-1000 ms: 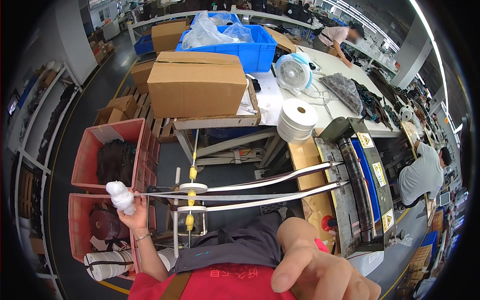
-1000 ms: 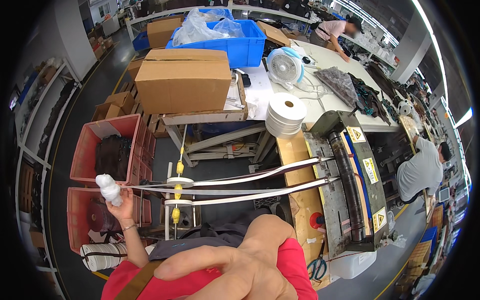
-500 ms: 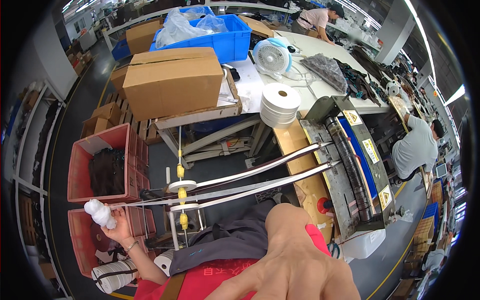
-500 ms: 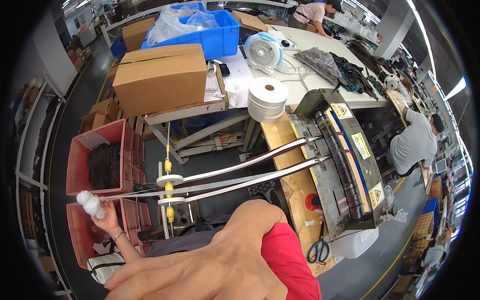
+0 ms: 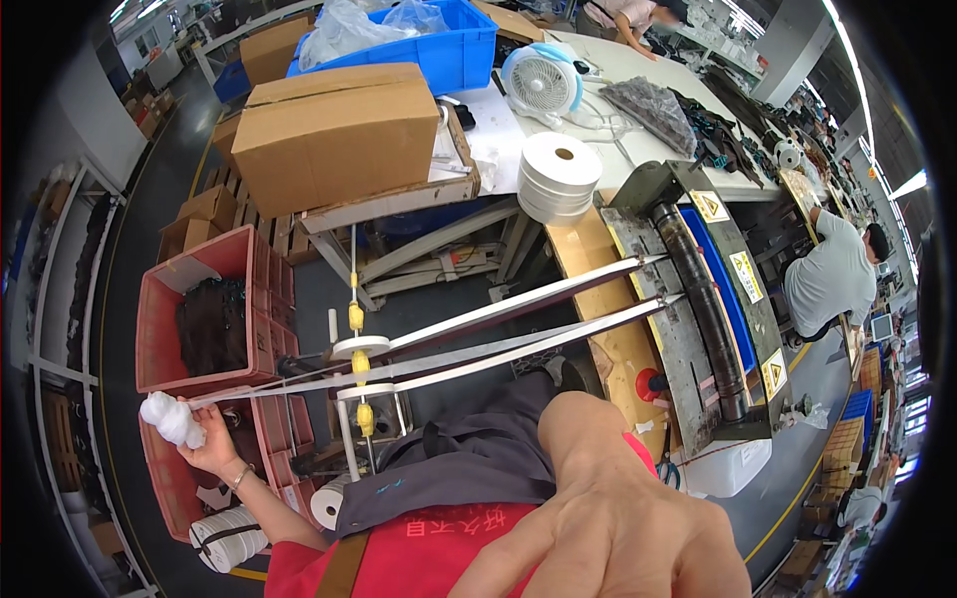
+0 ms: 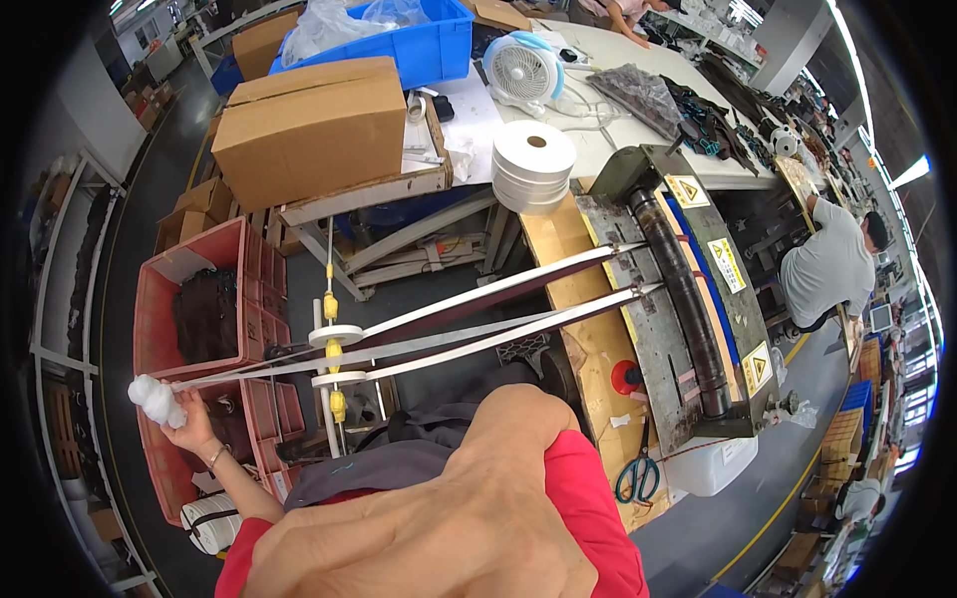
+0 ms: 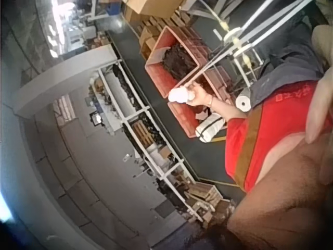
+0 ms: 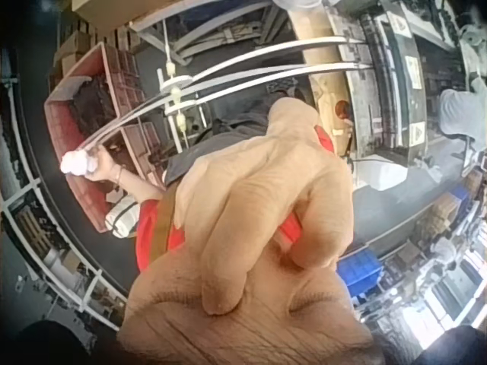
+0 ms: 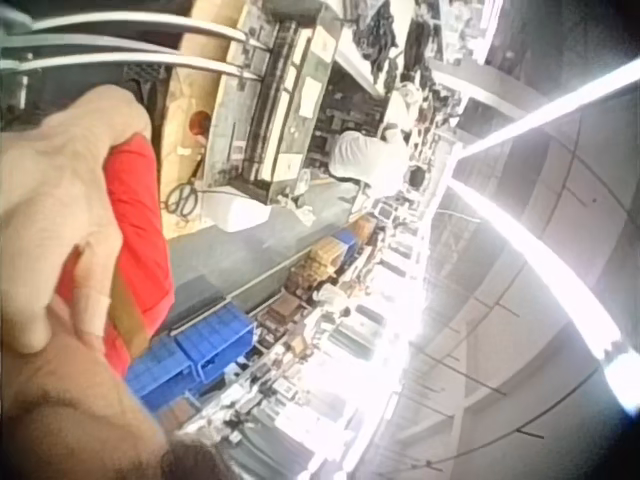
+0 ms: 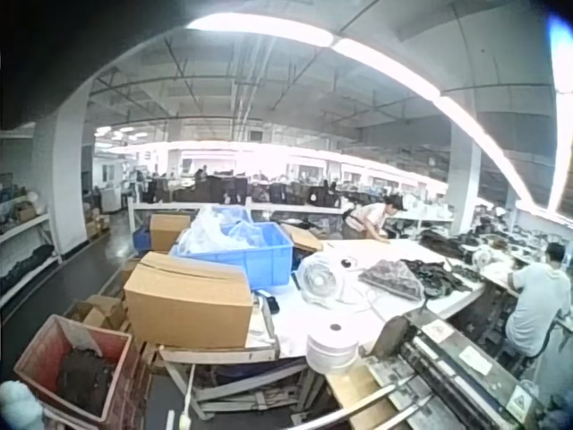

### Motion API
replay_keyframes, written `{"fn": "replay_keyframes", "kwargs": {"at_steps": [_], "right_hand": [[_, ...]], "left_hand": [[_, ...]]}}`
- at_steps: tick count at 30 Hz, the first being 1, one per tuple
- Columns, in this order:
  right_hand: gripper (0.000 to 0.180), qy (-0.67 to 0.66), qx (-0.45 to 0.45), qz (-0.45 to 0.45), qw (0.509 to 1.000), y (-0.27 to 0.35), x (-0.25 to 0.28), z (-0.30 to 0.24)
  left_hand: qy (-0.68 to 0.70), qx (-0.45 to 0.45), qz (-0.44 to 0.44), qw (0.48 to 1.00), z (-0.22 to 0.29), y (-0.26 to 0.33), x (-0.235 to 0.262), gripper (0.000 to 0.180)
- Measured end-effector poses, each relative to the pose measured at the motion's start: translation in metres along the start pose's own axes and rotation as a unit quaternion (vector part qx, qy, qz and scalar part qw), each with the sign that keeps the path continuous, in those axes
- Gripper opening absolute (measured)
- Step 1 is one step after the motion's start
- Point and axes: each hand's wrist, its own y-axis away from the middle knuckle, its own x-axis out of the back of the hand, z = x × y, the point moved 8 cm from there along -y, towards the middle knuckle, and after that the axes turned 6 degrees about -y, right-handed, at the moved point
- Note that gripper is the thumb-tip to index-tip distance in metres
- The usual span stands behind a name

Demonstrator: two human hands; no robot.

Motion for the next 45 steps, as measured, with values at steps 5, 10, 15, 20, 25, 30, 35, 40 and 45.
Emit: {"fn": "replay_keyframes", "kwargs": {"at_steps": [5,10,15,20,25,30,35,40,45], "right_hand": [[0.031,0.152,0.154,-0.054,0.975,0.005,0.009,-0.013],[0.018,0.134,0.080,-0.099,0.983,0.019,0.015,-0.026],[0.011,0.128,0.069,-0.247,0.958,0.011,0.020,-0.035],[0.017,0.274,0.390,-0.174,0.862,0.036,0.074,-0.078],[0.085,0.798,-0.107,-0.264,0.532,0.064,0.227,0.062],[0.055,0.871,-0.080,-0.151,0.461,0.057,0.300,0.080],[0.010,0.745,-0.297,-0.250,0.543,0.132,0.316,0.159],[0.012,0.518,-0.393,-0.401,0.645,0.129,0.210,0.200],[0.014,0.284,-0.380,-0.181,0.861,0.033,0.172,0.205]], "left_hand": [[-0.014,-0.014,-0.008,1.000,0.024,-0.021,-0.003,0.066],[-0.078,-0.076,0.012,0.994,0.092,-0.038,0.012,0.064],[-0.158,-0.152,0.112,0.969,0.141,-0.036,-0.008,0.066],[-0.220,-0.143,0.092,0.961,0.183,-0.049,0.000,0.062],[-0.249,-0.212,0.173,0.929,0.263,-0.053,0.006,0.056],[-0.305,-0.295,0.221,0.878,0.334,-0.032,-0.030,0.061],[-0.399,-0.194,0.153,0.883,0.306,-0.064,-0.033,0.052],[-0.353,0.192,-0.193,0.895,0.026,-0.058,-0.090,0.058],[-0.194,0.354,-0.295,0.866,-0.187,0.025,-0.165,0.090]]}}
